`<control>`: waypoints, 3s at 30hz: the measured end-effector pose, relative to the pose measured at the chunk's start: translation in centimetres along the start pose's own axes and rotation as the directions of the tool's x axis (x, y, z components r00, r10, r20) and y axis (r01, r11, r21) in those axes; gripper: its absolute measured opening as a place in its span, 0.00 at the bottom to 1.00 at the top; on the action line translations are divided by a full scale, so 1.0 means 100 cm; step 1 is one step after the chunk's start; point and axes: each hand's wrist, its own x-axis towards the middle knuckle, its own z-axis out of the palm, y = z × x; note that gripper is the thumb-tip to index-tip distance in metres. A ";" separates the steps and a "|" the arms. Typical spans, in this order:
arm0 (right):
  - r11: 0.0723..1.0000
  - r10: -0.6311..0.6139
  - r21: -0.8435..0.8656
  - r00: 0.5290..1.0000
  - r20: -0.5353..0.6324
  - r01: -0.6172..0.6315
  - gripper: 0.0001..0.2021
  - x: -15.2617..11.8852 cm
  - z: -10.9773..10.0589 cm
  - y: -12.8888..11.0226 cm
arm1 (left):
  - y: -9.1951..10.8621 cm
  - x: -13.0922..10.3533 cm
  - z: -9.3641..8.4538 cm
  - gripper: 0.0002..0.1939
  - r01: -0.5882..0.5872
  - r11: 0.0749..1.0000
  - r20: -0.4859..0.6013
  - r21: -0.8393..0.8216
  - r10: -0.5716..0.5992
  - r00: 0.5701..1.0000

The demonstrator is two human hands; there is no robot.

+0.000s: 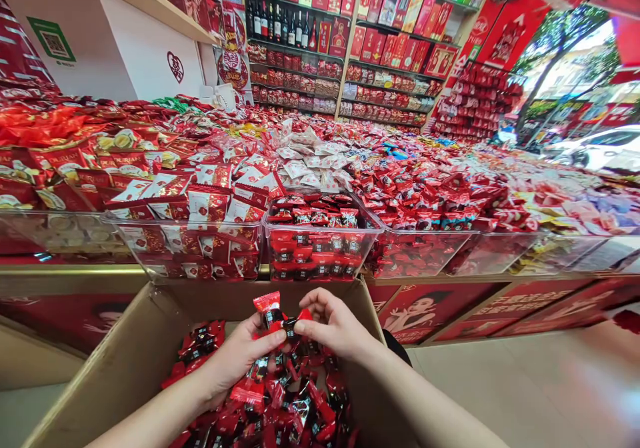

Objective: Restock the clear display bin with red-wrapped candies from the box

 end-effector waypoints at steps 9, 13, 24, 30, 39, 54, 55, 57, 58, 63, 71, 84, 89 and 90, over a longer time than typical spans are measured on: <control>0.640 -0.524 -0.577 0.838 0.155 0.507 0.04 -0.010 0.005 -0.008 | -0.003 0.000 0.003 0.13 0.135 0.974 -0.122 -0.183 -0.158 0.980; 0.538 -0.504 -0.605 0.799 0.327 0.587 0.06 -0.013 0.010 -0.010 | -0.003 -0.001 0.002 0.11 0.111 0.962 -0.126 -0.250 -0.146 0.981; 0.851 -0.380 -0.366 0.923 0.066 0.376 0.26 -0.008 0.017 -0.001 | 0.000 -0.003 0.003 0.11 0.070 0.979 -0.083 -0.190 -0.087 0.993; 0.948 -0.154 -0.291 0.987 -0.051 0.133 0.14 -0.005 0.017 0.006 | 0.002 -0.005 0.011 0.12 0.044 0.993 -0.113 -0.109 -0.057 0.992; 0.958 -0.144 -0.259 0.987 -0.064 0.123 0.10 -0.013 -0.004 -0.047 | -0.005 0.008 -0.006 0.16 0.014 1.000 -0.189 -0.019 -0.018 0.982; 0.910 -0.103 -0.406 0.994 -0.040 0.078 0.09 0.162 -0.066 -0.115 | -0.030 0.026 -0.015 0.22 -0.012 0.999 -0.229 0.044 0.022 0.973; 0.923 -0.075 -0.378 0.997 -0.002 0.069 0.09 0.162 -0.062 -0.115 | -0.030 0.026 -0.016 0.22 -0.016 0.999 -0.226 0.046 0.026 0.974; 0.944 -0.009 -0.328 0.998 0.060 0.028 0.08 0.161 -0.057 -0.114 | -0.031 0.026 -0.016 0.22 -0.020 0.999 -0.220 0.048 0.031 0.975; 0.949 0.019 -0.314 0.996 0.086 0.009 0.08 0.159 -0.056 -0.114 | -0.031 0.026 -0.017 0.22 -0.021 0.999 -0.216 0.048 0.031 0.976; 0.920 0.009 -0.386 0.982 0.191 0.066 0.04 0.158 -0.059 -0.106 | -0.031 0.026 -0.018 0.21 -0.009 0.999 -0.197 0.049 0.019 0.980; 0.937 0.040 -0.344 0.956 0.291 0.066 0.07 0.151 -0.058 -0.105 | -0.033 0.026 -0.018 0.20 0.000 0.998 -0.187 0.059 0.011 0.982; 0.756 -0.189 -0.599 0.964 0.189 0.265 0.11 0.149 -0.055 -0.107 | -0.029 0.023 -0.014 0.22 0.008 0.996 -0.203 0.092 0.011 0.979; 0.739 -0.202 -0.620 0.965 0.169 0.264 0.05 0.153 -0.054 -0.103 | -0.023 0.020 -0.012 0.20 0.017 0.996 -0.193 0.093 0.001 0.981; 0.743 -0.190 -0.625 0.971 0.148 0.241 0.06 0.153 -0.055 -0.103 | -0.022 0.019 -0.011 0.19 0.011 0.996 -0.185 0.092 0.006 0.983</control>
